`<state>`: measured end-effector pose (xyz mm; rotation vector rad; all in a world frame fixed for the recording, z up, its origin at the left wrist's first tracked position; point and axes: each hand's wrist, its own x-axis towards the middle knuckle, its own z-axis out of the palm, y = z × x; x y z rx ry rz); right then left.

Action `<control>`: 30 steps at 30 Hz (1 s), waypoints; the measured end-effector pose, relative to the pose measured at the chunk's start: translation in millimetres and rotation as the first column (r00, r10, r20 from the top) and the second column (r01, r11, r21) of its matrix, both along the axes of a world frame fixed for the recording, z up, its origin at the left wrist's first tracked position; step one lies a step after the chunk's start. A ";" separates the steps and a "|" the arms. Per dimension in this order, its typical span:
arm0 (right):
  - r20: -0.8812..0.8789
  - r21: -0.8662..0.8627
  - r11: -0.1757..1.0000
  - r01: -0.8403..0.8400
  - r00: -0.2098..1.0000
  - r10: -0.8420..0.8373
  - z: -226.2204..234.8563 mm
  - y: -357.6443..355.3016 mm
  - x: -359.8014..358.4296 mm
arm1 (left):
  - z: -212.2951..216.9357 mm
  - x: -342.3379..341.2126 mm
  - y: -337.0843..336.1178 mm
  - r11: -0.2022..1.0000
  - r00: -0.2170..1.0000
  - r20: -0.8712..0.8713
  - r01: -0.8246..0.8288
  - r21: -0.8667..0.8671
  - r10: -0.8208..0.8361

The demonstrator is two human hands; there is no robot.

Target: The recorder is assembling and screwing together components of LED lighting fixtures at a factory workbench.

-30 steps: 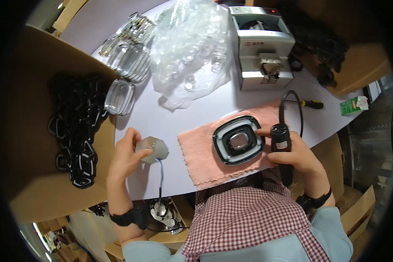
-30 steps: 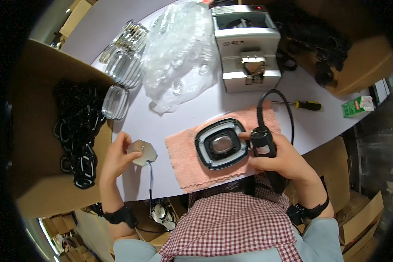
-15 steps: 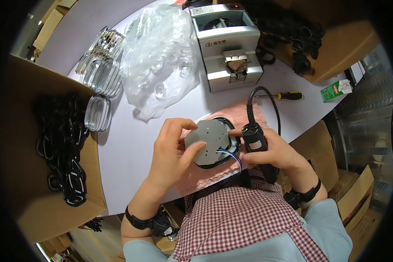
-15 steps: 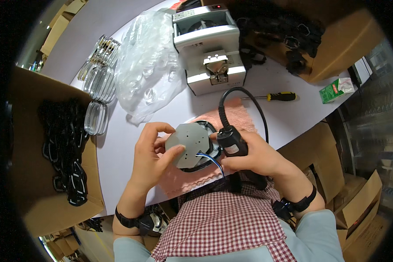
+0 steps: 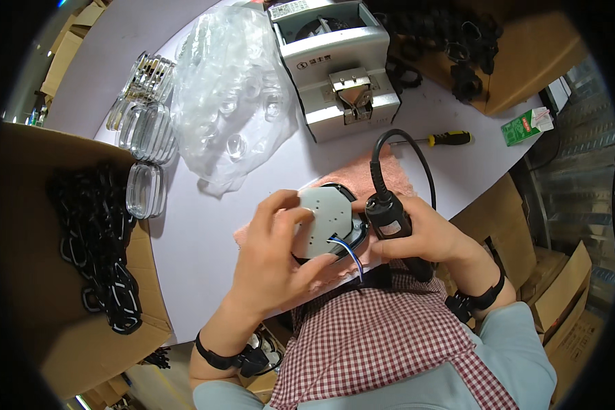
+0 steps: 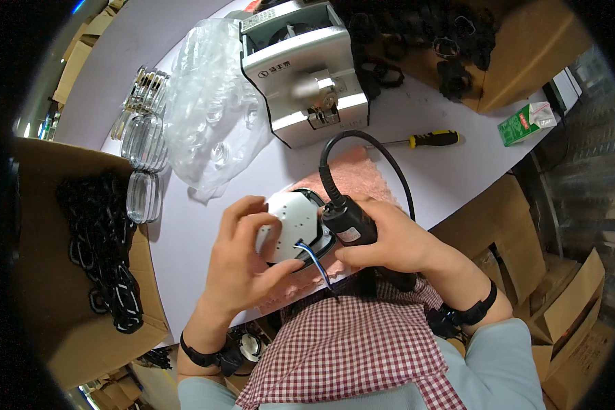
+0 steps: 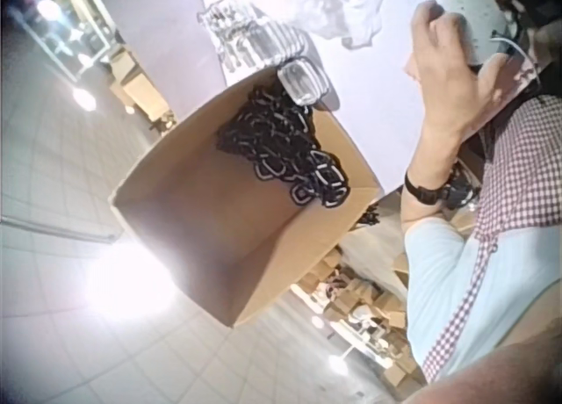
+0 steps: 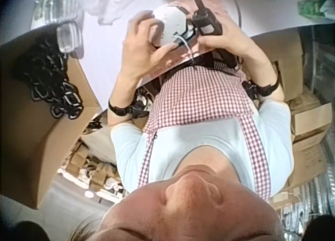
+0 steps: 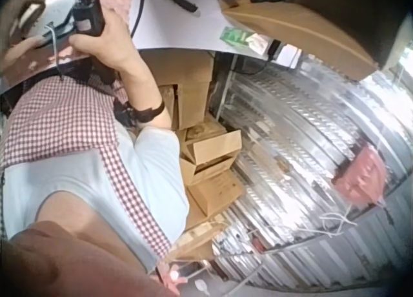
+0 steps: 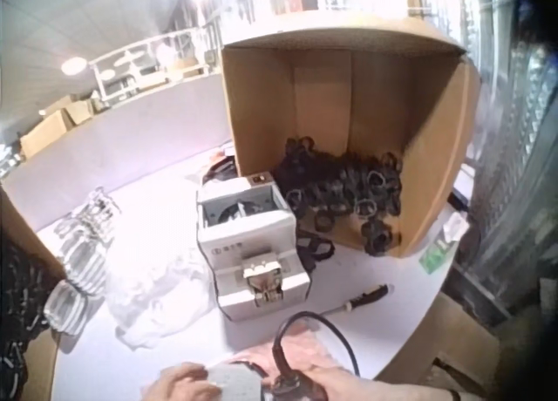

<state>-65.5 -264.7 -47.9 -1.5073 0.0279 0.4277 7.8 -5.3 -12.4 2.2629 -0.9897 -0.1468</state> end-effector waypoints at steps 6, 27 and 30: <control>0.011 -0.006 1.000 0.013 1.000 -0.012 1.1 0.8 5.2 | 11.9 20.6 40.8 0.901 0.946 -0.286 -0.254 -0.352 0.155; 0.098 0.005 1.000 0.016 0.995 -0.016 -7.5 0.5 3.1 | 0.7 -21.0 16.8 1.000 1.000 -0.020 0.013 -0.027 -0.013; 0.048 0.011 1.000 -0.010 0.999 0.009 -6.9 -1.0 2.6 | -0.2 -31.6 14.4 0.997 0.997 0.017 0.081 -0.020 -0.081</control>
